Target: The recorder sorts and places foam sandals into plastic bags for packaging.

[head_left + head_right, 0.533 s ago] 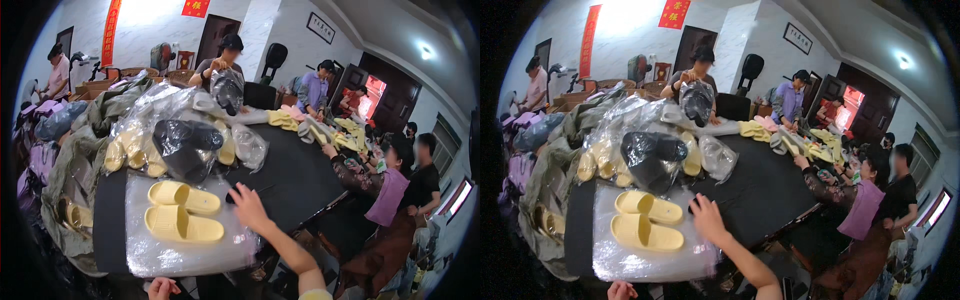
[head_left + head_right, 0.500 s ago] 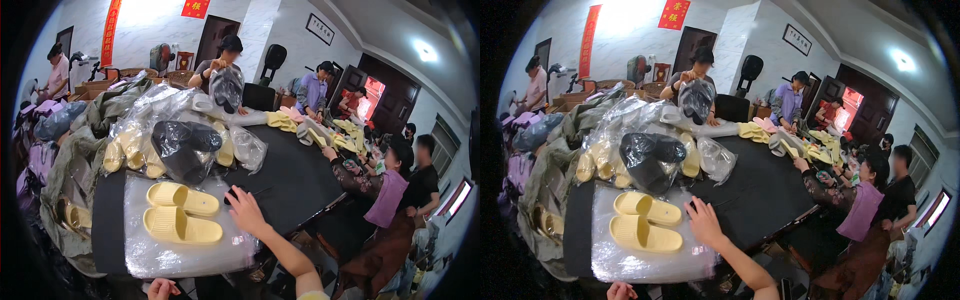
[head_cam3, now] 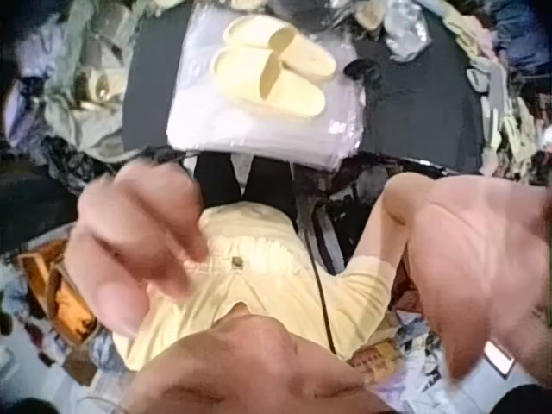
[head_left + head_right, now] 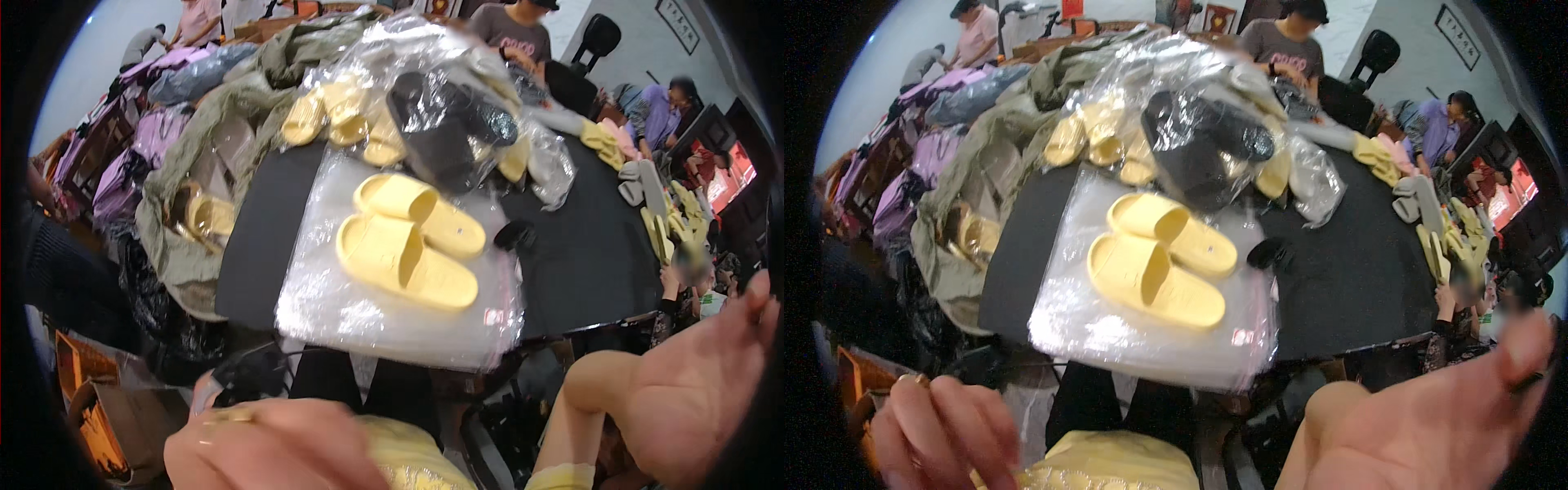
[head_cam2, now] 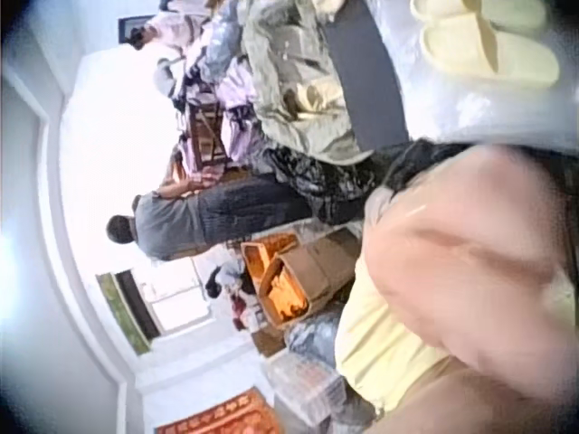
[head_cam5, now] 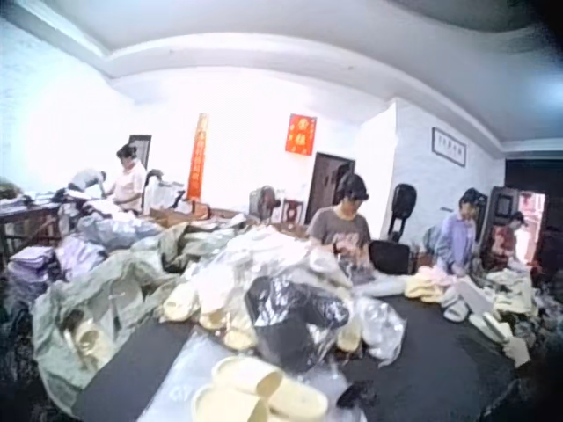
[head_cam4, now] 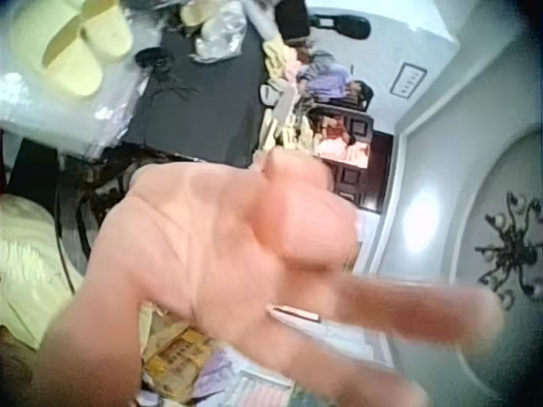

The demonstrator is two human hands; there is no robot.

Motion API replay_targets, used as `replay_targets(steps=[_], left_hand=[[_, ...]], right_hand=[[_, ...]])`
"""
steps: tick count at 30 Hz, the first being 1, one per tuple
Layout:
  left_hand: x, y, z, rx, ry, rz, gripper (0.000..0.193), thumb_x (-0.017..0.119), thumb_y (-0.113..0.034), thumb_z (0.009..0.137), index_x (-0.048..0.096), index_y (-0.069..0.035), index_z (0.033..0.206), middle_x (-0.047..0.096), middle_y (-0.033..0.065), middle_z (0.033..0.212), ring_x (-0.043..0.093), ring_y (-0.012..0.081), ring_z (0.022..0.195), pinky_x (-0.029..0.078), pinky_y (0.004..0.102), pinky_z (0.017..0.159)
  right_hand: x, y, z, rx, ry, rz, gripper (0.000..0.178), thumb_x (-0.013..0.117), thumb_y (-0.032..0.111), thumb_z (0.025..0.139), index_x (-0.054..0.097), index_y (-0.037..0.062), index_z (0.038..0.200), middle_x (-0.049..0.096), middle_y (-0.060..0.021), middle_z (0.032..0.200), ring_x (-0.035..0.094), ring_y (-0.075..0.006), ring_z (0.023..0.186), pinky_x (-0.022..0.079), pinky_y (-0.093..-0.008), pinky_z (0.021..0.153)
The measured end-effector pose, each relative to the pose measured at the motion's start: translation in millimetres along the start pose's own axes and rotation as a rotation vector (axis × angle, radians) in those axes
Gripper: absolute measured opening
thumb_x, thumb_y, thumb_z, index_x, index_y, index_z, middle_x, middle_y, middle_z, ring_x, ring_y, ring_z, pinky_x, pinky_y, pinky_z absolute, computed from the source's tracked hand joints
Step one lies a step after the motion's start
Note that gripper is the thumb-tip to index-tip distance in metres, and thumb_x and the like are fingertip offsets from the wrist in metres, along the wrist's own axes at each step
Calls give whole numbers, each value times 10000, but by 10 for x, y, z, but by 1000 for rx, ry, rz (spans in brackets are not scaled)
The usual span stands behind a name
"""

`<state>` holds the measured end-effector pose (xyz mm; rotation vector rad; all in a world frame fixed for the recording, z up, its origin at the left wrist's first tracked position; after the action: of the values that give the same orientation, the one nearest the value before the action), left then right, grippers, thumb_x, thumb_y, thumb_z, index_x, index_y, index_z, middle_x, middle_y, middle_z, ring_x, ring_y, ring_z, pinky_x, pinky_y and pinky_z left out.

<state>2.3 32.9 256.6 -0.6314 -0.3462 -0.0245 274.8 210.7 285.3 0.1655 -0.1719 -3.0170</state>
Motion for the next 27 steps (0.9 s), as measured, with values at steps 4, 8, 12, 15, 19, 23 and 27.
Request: replay_targets(steps=[4,8,12,15,19,23,27], left_hand=[[-165,220,-58,-85,-26,-34,158,621,-215,862,635,-122,989,557,26,782,525,189,640,359,279,530],[-186,214,-20,-69,54,-73,153,623,-212,861,638,-120,982,561,27,786,529,189,646,358,278,529],[-264,317,23,-53,162,-110,148,625,-209,859,641,-118,974,566,28,791,534,188,652,358,277,529],[-209,296,41,-45,190,-138,144,626,-207,858,643,-117,969,570,29,794,537,187,656,358,277,529],[-188,219,152,-8,276,-174,139,628,-204,856,645,-115,962,575,30,799,542,186,662,357,276,529],[-205,128,263,47,363,-209,134,629,-201,854,648,-113,955,579,31,803,547,185,668,357,275,529],[-225,37,237,66,394,-242,130,631,-198,853,651,-112,948,584,32,808,551,184,674,357,275,529]], right_hand=[[-243,-349,-88,75,73,8,446,643,288,796,462,121,1169,513,-137,1035,530,-312,962,395,-482,879],[-607,-188,-265,40,67,-8,447,629,288,805,443,137,1183,491,-130,1068,529,-307,970,390,-477,879],[-97,-39,-356,0,38,-37,449,615,288,815,423,153,1197,469,-123,1101,528,-303,979,386,-473,880],[-64,-60,-267,-16,60,-31,451,604,287,822,408,165,1208,453,-118,1126,527,-300,985,382,-469,880],[46,66,-217,-75,52,-46,454,590,287,831,388,180,1223,431,-111,1160,526,-296,994,378,-465,880],[188,251,-193,-152,49,-59,457,576,287,840,368,196,1237,410,-104,1193,525,-291,1002,373,-461,881],[226,311,-106,-182,84,-47,461,562,287,850,348,212,1252,388,-97,1226,524,-287,1011,369,-456,881]])
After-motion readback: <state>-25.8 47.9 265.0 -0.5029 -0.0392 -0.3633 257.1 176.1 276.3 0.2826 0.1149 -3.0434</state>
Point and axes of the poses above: each hand's wrist, its own z-axis towards the middle knuckle, its own x-axis out of the palm, y = z × x, the point moved 9 cm from there along z, towards the middle knuckle
